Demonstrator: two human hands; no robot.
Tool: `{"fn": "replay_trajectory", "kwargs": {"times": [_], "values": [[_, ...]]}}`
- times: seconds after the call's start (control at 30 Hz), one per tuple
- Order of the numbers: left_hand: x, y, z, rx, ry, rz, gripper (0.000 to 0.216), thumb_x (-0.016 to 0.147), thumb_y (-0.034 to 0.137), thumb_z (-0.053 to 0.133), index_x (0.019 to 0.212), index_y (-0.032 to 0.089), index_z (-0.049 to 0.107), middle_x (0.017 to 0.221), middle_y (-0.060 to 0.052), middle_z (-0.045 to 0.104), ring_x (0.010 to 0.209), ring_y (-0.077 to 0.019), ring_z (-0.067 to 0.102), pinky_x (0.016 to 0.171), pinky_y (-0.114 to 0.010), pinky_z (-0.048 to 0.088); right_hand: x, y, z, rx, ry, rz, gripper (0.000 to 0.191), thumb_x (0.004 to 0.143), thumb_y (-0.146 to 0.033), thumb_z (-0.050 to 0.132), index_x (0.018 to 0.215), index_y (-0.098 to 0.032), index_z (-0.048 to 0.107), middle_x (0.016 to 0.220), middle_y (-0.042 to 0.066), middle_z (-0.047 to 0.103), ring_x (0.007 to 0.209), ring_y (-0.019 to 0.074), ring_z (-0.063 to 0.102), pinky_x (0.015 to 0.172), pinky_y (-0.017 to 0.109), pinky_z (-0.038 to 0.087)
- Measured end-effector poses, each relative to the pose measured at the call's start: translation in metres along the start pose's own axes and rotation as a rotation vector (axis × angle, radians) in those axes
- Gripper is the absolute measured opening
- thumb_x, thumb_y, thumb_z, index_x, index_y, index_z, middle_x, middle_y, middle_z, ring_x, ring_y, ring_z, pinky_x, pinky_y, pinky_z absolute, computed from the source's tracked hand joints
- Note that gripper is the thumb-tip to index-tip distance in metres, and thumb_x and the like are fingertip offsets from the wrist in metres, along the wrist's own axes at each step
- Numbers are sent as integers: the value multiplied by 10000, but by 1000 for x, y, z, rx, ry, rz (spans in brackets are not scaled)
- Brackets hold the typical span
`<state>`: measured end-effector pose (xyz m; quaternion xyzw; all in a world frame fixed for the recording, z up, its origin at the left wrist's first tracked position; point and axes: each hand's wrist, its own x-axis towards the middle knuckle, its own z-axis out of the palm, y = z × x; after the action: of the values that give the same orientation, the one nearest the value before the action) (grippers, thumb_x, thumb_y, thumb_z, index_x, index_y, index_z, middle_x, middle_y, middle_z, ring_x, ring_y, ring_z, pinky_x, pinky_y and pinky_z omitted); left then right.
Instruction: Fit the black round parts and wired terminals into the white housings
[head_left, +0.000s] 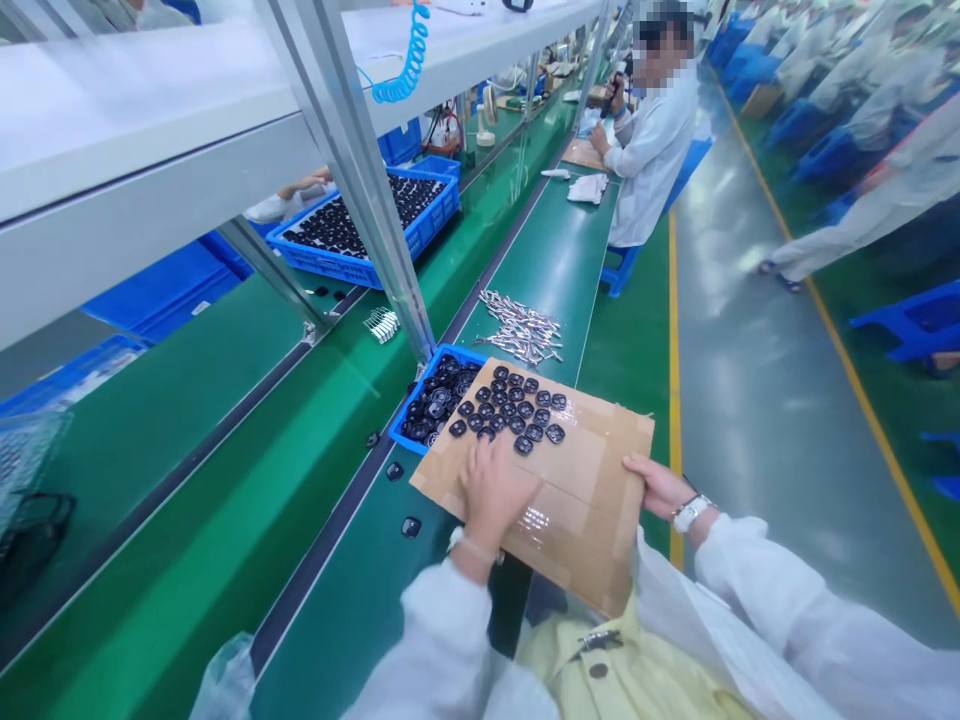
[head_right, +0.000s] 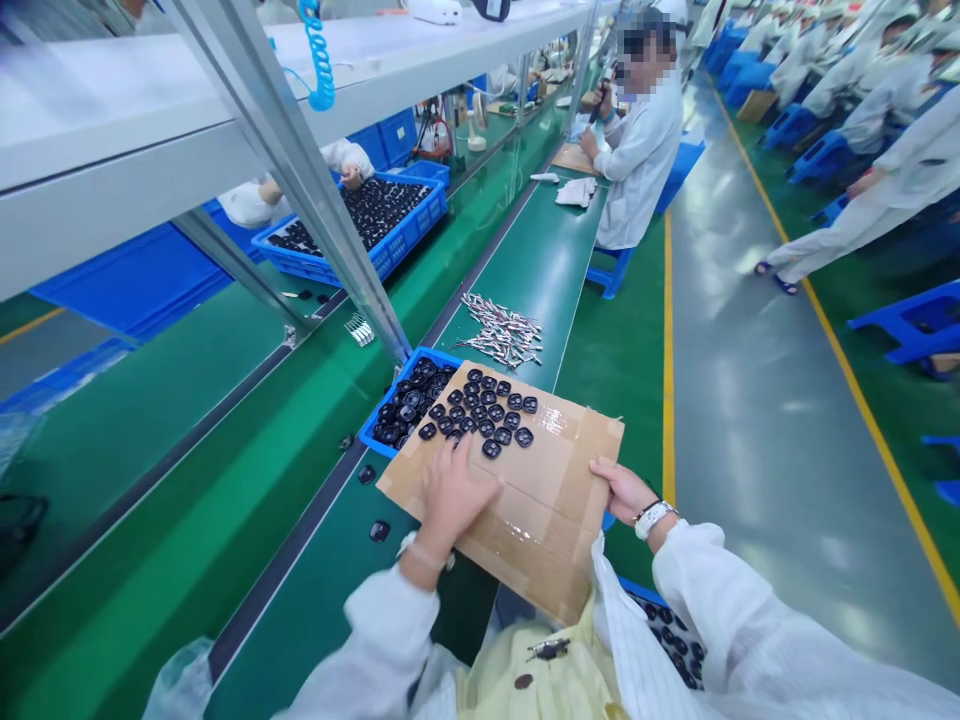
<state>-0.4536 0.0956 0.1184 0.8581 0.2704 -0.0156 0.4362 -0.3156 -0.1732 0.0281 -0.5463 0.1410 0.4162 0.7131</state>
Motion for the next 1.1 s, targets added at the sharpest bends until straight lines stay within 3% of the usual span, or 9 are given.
{"fn": "replay_trajectory", "kwargs": {"times": [0.07,0.13,0.23,0.47,0.83,1.1], "values": [[38,17,10,146,115,28,851,589,499,669,1347,263,363,1477,-137,205,1347,-378,42,1019,-601,73,1,-1,-1,-3,-1,1,310,758,-184,586,1067,-180,558,1035,87,668,982,236,621,948,428,453],[66,25,19,253,184,58,798,625,532,631,1339,291,372,1483,-131,189,1348,-382,27,1001,-638,47,1,-2,-2,-12,0,4,297,757,-181,586,1053,-174,562,1026,94,670,990,241,617,951,427,450],[87,18,25,372,251,77,711,680,548,575,1323,304,399,1469,-130,231,1342,-386,62,986,-654,66,0,-3,-5,-21,2,12,290,756,-189,591,1044,-168,562,1018,101,672,996,248,614,950,432,450],[104,-22,6,544,304,48,598,773,552,474,1317,316,404,1427,-149,306,1298,-423,178,901,-704,202,-4,-3,-8,-15,-8,42,374,738,-202,620,1102,-182,541,1056,102,658,1045,251,587,947,424,453],[128,-50,-25,630,334,153,383,848,368,507,1187,190,504,1300,-92,454,1221,-280,375,1002,-550,272,-4,-5,-11,-35,-17,72,363,750,-215,617,1100,-176,528,1075,110,649,1033,245,594,962,425,438],[111,-67,-33,691,425,72,487,850,342,497,1305,207,386,1420,-116,306,1286,-318,274,1007,-573,242,-6,-11,-9,-55,-43,79,371,748,-200,617,1110,-170,539,1071,116,649,1036,249,592,973,430,431]]}}
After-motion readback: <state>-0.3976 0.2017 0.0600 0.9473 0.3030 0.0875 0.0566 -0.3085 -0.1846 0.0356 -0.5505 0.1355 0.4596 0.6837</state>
